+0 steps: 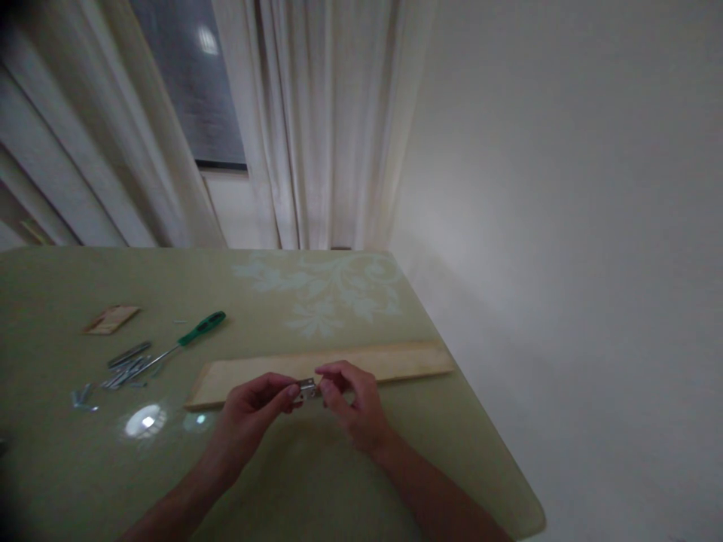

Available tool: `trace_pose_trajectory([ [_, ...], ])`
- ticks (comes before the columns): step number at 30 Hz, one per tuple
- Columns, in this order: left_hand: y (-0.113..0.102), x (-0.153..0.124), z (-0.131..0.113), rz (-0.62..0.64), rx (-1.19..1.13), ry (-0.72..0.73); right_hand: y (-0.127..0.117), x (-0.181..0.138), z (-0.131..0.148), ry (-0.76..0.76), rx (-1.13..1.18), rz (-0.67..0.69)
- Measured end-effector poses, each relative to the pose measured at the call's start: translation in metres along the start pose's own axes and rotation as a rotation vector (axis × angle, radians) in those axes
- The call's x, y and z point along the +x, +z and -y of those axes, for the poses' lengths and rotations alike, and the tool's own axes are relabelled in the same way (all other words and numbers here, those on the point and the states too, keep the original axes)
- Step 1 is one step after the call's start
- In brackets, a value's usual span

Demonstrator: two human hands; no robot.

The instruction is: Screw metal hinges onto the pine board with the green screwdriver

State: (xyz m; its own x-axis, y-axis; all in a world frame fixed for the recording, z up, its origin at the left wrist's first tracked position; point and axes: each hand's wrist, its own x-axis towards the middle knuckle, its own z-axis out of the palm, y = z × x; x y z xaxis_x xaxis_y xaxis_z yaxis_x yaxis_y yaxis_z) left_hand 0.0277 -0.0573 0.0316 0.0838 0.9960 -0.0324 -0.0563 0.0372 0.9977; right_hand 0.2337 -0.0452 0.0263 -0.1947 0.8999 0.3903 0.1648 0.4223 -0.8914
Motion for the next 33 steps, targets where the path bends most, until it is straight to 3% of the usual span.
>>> trace_pose_trajectory([
  [3,0.002,-0.003,-0.005,0.012,-0.005,-0.030,0.004,0.001,-0.001,0.201,0.142,0.061],
  [8,0.004,-0.004,-0.008,0.036,0.021,-0.034,0.008,0.001,-0.005,0.260,0.229,0.063],
  [11,0.006,-0.002,-0.004,0.038,0.069,-0.004,0.006,0.005,-0.007,0.328,0.306,0.140],
  [13,0.006,-0.001,0.002,0.039,0.078,0.007,-0.001,0.010,-0.008,0.350,0.284,0.177],
  [17,0.003,-0.001,0.016,0.024,0.195,0.042,-0.027,0.019,-0.013,0.451,0.097,0.092],
  [21,0.003,-0.003,0.032,0.006,0.576,0.333,-0.041,0.016,-0.023,0.628,-0.015,0.104],
  [26,0.008,-0.004,0.048,-0.016,0.938,0.738,-0.026,0.008,-0.027,0.673,-0.044,0.057],
  [30,0.005,-0.003,0.053,-0.003,1.109,0.829,-0.010,0.006,-0.026,0.638,-0.030,0.066],
  [33,0.001,-0.001,0.053,0.038,1.180,0.814,0.000,0.005,-0.029,0.593,-0.013,0.082],
])
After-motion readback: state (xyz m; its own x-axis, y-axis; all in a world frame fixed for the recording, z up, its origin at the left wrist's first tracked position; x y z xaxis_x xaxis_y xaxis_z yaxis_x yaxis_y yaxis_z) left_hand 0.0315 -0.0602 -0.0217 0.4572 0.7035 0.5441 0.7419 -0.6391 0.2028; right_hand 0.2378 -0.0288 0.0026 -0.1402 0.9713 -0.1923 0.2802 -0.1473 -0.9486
